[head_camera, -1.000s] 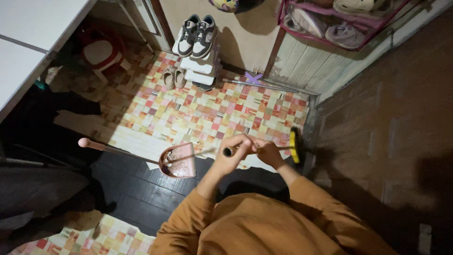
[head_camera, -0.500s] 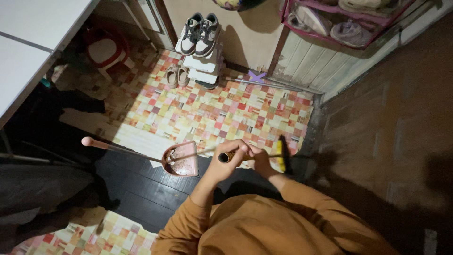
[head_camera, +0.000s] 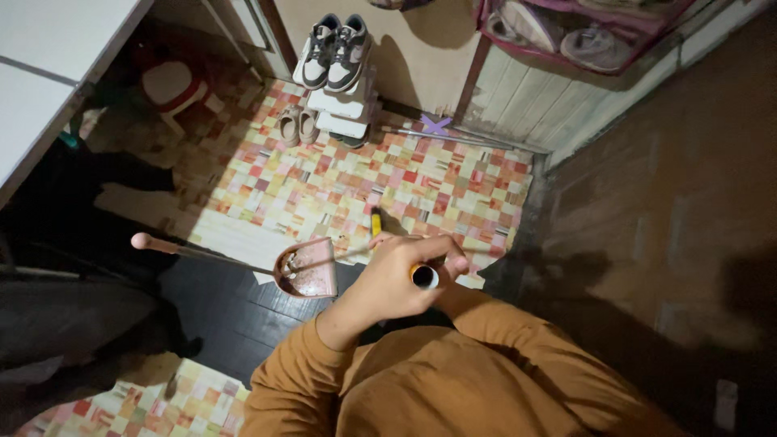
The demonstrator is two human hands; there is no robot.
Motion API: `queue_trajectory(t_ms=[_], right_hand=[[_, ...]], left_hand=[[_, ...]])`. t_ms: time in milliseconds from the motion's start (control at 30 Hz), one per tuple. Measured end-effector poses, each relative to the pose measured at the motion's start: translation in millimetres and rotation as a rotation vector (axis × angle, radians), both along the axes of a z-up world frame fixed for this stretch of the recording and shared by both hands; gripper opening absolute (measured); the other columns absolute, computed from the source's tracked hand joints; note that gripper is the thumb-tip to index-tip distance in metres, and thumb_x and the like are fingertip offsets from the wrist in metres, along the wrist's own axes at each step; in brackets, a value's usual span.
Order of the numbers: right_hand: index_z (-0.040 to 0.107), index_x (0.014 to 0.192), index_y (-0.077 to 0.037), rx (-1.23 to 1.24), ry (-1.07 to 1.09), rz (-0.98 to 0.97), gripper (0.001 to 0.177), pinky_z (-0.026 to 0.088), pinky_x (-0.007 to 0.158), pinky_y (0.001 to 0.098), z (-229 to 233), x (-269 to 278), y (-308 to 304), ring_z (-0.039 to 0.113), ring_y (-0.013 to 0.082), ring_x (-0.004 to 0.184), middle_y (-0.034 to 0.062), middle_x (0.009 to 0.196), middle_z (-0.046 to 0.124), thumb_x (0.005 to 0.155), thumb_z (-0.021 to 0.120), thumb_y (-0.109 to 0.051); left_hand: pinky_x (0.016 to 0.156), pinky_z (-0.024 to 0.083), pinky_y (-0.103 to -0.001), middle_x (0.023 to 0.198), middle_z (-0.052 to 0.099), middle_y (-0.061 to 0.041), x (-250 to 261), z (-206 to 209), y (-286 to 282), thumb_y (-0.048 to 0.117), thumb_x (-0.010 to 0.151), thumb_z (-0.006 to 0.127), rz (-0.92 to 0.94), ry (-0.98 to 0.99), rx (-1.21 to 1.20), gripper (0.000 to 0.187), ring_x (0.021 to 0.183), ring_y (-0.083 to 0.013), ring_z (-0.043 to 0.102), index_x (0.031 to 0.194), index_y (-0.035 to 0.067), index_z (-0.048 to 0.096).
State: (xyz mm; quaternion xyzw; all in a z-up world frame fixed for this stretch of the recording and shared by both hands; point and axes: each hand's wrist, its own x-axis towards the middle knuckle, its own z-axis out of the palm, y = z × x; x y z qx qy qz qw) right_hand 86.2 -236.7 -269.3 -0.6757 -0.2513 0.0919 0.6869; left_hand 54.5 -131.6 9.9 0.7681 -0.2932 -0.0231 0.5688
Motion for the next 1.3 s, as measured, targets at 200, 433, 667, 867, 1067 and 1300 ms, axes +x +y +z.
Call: queue_trajectory(t_ms=[200,433,667,867,1067,1300], right_hand=[[0.062,0.100,-0.012,-0.077,-0.032,0.024,0.023,0.051,0.071,0.0276,14,33,-11,0.061,0.0098,0.071,-0.0071,0.079,0.061,0.092,0.069,-0.032],[0.065,0.093,-0.008,-0.506,-0.266,-0.231,0.021,0.055,0.065,0.0336,-52,52,-84,0.069,0.0191,0.071,0.0037,0.078,0.069,0.090,0.069,-0.028],[0.069,0.095,-0.006,-0.622,-0.176,-0.153,0.030,0.055,0.066,0.0399,-136,28,-131,0.073,0.0309,0.077,0.0137,0.082,0.073,0.096,0.066,-0.036],[0.070,0.094,-0.008,-0.626,0.046,-0.148,0.055,0.053,0.066,0.0409,-143,37,-123,0.072,0.0314,0.073,0.0150,0.078,0.071,0.099,0.047,-0.057],[0.070,0.094,-0.007,-0.644,-0.035,-0.178,0.043,0.053,0.065,0.0409,-137,32,-118,0.072,0.0320,0.074,0.0155,0.080,0.071,0.097,0.058,-0.048],[0.070,0.111,-0.010,-0.424,-0.161,-0.236,0.024,0.056,0.074,0.0360,-83,21,-69,0.074,0.0225,0.088,0.0071,0.093,0.075,0.092,0.060,-0.020]], left_hand=[[0.081,0.053,-0.034,0.082,0.068,-0.006,-2,2,30,0.011,0.100,0.069,-0.048,-0.222,-0.162,0.010,0.078,-0.0192,0.066,0.092,0.006,0.067],[0.057,0.041,-0.023,0.072,0.061,0.000,2,-109,29,0.015,0.105,0.060,0.142,0.266,-0.323,0.021,0.062,-0.0052,0.052,0.092,0.003,0.070],[0.071,0.051,-0.024,0.088,0.071,-0.004,15,-217,-26,0.013,0.107,0.057,0.019,0.295,-0.401,0.021,0.079,-0.0071,0.063,0.095,0.001,0.068],[0.061,0.050,-0.023,0.088,0.072,-0.001,23,-214,-10,0.016,0.104,0.057,0.121,0.373,-0.324,0.020,0.068,-0.0063,0.061,0.093,0.003,0.068],[0.059,0.047,-0.024,0.080,0.070,-0.002,12,-202,-8,0.016,0.105,0.058,0.139,0.392,-0.268,0.022,0.064,-0.0062,0.058,0.092,0.003,0.070],[0.060,0.045,-0.025,0.084,0.072,-0.005,14,-160,19,0.012,0.105,0.058,0.115,0.373,-0.334,0.020,0.066,-0.0088,0.056,0.092,0.000,0.069]])
